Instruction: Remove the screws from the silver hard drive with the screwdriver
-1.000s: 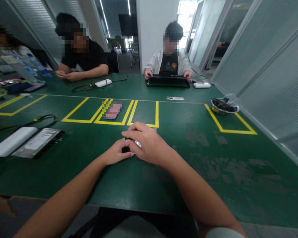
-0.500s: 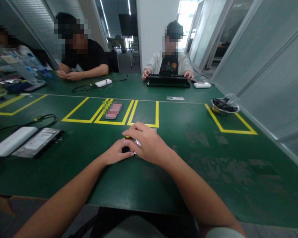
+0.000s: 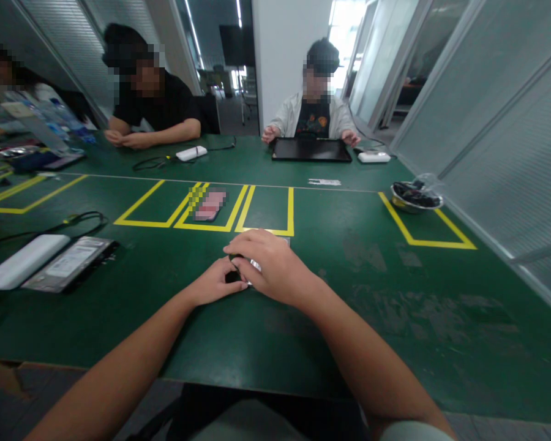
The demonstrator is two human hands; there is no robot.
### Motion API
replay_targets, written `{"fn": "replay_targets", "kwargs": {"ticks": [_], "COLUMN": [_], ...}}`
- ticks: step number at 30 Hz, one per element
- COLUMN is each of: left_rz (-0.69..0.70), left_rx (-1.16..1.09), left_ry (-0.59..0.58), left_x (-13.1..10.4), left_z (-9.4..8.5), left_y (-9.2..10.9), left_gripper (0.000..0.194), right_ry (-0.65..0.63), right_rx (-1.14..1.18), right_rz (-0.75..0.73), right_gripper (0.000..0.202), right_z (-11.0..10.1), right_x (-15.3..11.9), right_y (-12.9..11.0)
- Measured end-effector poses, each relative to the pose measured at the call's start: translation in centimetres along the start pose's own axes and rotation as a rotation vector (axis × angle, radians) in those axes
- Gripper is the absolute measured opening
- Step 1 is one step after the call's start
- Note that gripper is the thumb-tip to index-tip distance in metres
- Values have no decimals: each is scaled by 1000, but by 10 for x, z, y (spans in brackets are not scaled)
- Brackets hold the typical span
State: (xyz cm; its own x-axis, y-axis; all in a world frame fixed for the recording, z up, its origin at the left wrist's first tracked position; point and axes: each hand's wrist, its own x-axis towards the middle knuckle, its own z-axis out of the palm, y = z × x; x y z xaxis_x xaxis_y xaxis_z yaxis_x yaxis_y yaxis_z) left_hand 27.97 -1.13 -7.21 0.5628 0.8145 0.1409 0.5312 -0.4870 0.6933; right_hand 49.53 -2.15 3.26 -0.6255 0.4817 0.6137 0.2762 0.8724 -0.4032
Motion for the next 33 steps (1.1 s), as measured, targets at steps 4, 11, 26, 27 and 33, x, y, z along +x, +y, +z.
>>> {"fn": "replay_targets", "kwargs": {"ticks": [4, 11, 26, 27, 33], "left_rz": [4, -7, 14, 11, 2], "left_rx": [-2, -8, -24, -22, 3], "left_ry": [5, -3, 15, 14, 18], "left_x": [0, 1, 1, 1, 0], "left_z": [0, 0, -1, -1, 0], "left_y": [-1, 1, -1, 0, -1], "left_gripper": [13, 10, 11, 12, 12], "right_ry": [28, 2, -2, 10, 35], "right_rx": [-31, -17, -1, -3, -47], "right_rz": [17, -6, 38, 29, 44], "right_gripper": [17, 20, 25, 24, 12], "right_z": [1, -2, -1, 0, 0], "right_x": [0, 0, -1, -1, 0], "right_y": [1, 0, -1, -1, 1]}}
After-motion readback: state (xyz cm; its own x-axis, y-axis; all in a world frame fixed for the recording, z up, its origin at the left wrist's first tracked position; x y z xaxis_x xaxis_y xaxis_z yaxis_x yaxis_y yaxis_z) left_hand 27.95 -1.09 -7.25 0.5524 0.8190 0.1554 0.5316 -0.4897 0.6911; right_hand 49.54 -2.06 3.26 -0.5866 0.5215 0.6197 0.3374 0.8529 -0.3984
